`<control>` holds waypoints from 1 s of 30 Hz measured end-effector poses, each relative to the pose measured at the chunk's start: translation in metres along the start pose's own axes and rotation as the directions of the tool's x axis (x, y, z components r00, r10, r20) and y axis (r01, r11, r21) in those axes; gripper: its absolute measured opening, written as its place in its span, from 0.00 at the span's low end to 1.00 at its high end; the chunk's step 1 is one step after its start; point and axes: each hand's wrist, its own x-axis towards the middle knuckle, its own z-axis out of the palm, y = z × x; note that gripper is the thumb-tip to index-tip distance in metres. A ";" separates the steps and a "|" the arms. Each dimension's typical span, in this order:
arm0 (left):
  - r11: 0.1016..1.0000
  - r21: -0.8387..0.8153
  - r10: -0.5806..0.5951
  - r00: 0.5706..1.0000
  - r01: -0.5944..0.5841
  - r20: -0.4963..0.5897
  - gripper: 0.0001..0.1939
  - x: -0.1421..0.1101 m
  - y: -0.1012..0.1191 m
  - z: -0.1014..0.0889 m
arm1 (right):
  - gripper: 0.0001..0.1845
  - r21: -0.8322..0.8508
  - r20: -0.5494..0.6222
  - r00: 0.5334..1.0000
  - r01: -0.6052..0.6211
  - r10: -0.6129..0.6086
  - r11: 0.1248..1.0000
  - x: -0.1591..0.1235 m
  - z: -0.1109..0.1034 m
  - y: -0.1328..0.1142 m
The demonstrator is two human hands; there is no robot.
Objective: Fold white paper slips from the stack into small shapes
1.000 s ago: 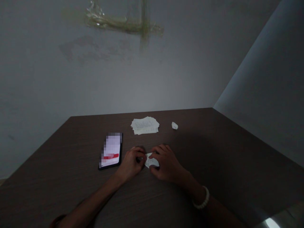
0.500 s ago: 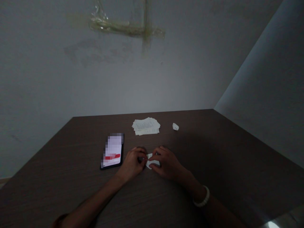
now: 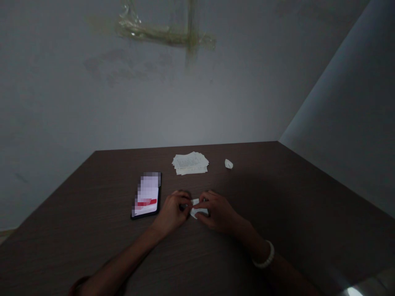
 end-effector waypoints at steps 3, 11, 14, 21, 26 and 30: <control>1.000 -0.002 -0.004 1.000 0.004 -0.001 0.09 -0.001 0.000 0.000 | 0.13 0.008 -0.001 1.000 -0.018 0.018 1.000 0.000 -0.001 -0.002; 1.000 -0.006 0.009 1.000 -0.009 0.009 0.09 -0.002 0.001 0.000 | 0.12 0.015 -0.021 0.999 -0.045 0.045 0.999 0.001 0.004 -0.001; 1.000 -0.003 0.006 1.000 -0.006 0.002 0.09 -0.001 0.002 0.000 | 0.10 -0.024 -0.009 0.999 -0.031 0.031 0.999 0.001 0.001 -0.003; 1.000 0.007 0.024 1.000 -0.024 0.001 0.09 -0.001 0.002 0.000 | 0.12 -0.060 0.029 0.999 -0.041 0.042 0.997 0.001 -0.006 -0.008; 0.997 0.008 0.081 0.997 -0.081 0.021 0.09 -0.007 0.001 -0.003 | 0.14 -0.047 0.019 0.997 -0.071 0.072 0.996 0.002 -0.004 -0.006; 0.978 0.103 0.183 0.983 -0.182 0.006 0.13 -0.018 0.002 -0.011 | 0.14 -0.027 0.001 0.997 -0.079 0.079 0.997 0.002 -0.001 -0.004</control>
